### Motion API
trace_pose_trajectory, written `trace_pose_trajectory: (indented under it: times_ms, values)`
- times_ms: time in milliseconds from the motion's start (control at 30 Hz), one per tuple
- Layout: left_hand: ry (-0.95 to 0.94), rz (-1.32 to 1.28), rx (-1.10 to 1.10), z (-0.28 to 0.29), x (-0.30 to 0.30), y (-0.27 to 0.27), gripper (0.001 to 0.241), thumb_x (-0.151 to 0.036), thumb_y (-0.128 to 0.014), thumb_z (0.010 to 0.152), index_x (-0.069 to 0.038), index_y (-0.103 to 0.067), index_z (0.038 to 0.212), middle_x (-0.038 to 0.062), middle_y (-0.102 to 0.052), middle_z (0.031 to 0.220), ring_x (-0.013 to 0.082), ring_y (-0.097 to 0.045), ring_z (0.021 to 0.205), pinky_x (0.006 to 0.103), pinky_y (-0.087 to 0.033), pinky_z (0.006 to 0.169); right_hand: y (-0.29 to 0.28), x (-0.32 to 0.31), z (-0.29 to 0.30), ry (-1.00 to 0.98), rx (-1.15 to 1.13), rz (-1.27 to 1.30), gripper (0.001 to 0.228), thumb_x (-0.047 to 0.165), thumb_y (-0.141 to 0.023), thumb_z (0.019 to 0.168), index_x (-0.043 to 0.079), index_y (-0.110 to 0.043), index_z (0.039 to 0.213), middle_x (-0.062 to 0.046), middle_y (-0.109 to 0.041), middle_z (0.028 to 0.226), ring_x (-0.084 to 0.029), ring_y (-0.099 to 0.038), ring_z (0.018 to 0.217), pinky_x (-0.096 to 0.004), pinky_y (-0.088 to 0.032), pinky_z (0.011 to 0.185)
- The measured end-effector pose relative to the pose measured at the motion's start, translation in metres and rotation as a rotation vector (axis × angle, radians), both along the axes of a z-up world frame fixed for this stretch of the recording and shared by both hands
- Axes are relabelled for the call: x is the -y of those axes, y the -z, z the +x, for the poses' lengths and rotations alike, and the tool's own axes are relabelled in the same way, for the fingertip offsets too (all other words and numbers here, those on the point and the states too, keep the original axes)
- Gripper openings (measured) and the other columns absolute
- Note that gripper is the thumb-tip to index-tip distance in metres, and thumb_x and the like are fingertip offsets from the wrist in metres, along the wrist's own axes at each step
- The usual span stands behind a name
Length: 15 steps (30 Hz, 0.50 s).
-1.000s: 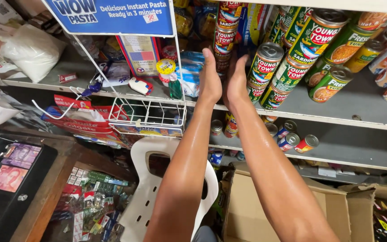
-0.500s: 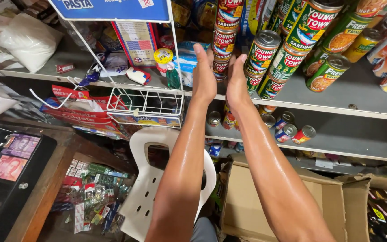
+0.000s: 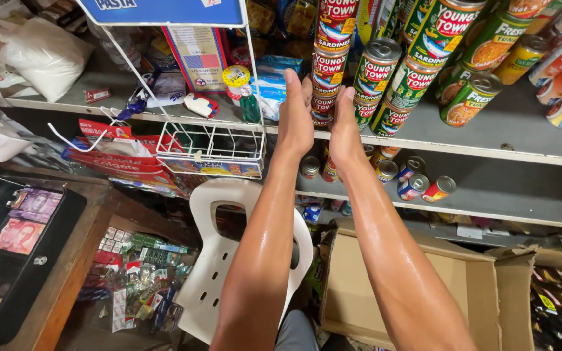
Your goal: Stocking canned goods from cardboard boxes onto grocery store shelves.
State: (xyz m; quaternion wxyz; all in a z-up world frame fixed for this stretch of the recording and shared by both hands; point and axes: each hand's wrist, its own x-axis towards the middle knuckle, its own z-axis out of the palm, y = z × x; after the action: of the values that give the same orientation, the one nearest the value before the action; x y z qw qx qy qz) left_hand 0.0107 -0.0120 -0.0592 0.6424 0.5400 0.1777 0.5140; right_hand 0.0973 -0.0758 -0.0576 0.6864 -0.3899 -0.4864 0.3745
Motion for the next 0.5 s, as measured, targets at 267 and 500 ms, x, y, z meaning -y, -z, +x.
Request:
trace_pose_trajectory:
  times_ms: [267, 500]
  values:
    - [-0.007, -0.124, 0.003, 0.003, 0.004, 0.002, 0.101, -0.071, -0.022, 0.101, 0.013, -0.028, 0.156, 0.021, -0.043, 0.16, 0.0271, -0.043, 0.147, 0.0359, -0.028, 0.121, 0.002, 0.007, 0.001, -0.004, -0.073, -0.06, 0.07, 0.053, -0.019, 0.11, 0.005, -0.042, 0.154, -0.008, -0.051, 0.153, -0.02, -0.044, 0.142, -0.04, -0.028, 0.123]
    - [0.029, -0.02, 0.001, 0.0, 0.007, -0.005, 0.102, -0.071, -0.023, 0.101, 0.014, -0.037, 0.154, 0.023, -0.055, 0.152, 0.0289, -0.052, 0.136, 0.0366, -0.035, 0.115, 0.004, 0.008, -0.002, 0.007, -0.11, -0.072, 0.064, 0.052, -0.025, 0.11, 0.008, -0.043, 0.152, -0.007, -0.052, 0.151, -0.018, -0.045, 0.141, -0.039, -0.029, 0.123]
